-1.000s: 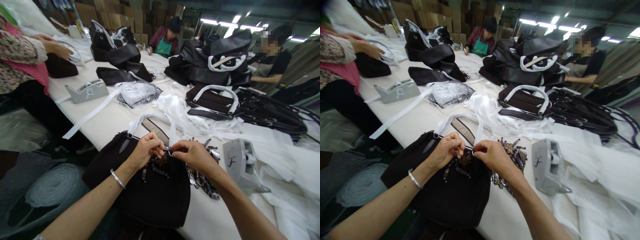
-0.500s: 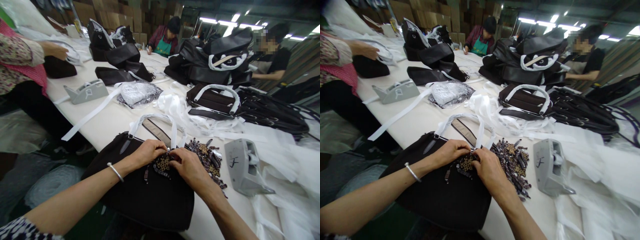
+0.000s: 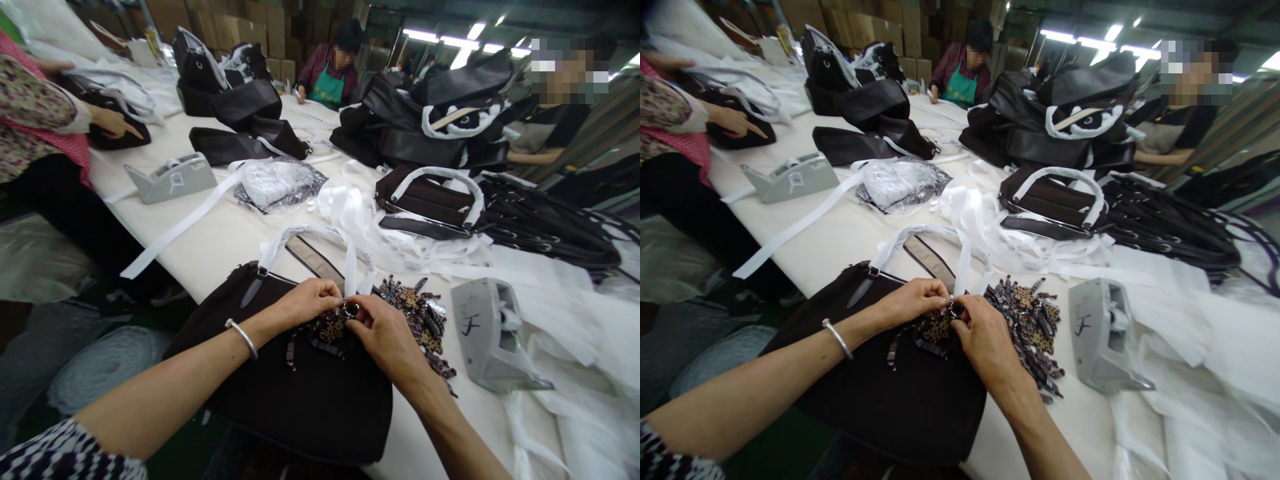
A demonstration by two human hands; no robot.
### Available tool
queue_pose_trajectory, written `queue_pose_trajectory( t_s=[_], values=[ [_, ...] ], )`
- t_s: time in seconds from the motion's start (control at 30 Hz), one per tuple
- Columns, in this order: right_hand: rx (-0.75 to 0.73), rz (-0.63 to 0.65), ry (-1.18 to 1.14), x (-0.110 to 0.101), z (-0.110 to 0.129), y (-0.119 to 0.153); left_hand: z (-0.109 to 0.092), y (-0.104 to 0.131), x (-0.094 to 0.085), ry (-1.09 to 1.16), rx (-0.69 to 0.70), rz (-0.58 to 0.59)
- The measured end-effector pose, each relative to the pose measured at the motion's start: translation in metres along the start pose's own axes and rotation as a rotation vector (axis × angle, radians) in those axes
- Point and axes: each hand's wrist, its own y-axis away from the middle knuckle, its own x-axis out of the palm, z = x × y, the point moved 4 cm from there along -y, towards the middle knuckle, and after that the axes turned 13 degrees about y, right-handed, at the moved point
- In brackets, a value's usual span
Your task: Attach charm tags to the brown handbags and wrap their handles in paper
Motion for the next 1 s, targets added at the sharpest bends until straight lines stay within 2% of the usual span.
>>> queue_pose_trajectory(
  t_s=[0.23, 0.47, 0.63, 0.87, 1.0],
  values=[
    [-0.025, -0.048, -0.086, 0.0, -0.002, 0.004, -0.002, 0.007, 0.002, 0.005, -0.025, 0.064],
    [-0.096, -0.062, -0.113, 0.008, -0.004, 0.007, -0.007, 0.012, 0.004, -0.214, 0.056, 0.082],
    [-0.122, -0.053, -0.079, 0.011, -0.005, 0.005, -0.007, 0.015, 0.004, -0.421, 0.177, 0.064],
    [-0.131, -0.074, -0.108, 0.011, -0.005, 0.005, -0.003, 0.013, 0.006, -0.535, 0.286, 0.1],
    [-0.122, -0.08, -0.142, 0.009, -0.006, 0.004, -0.006, 0.014, 0.005, -0.476, 0.292, 0.111]
  ],
)
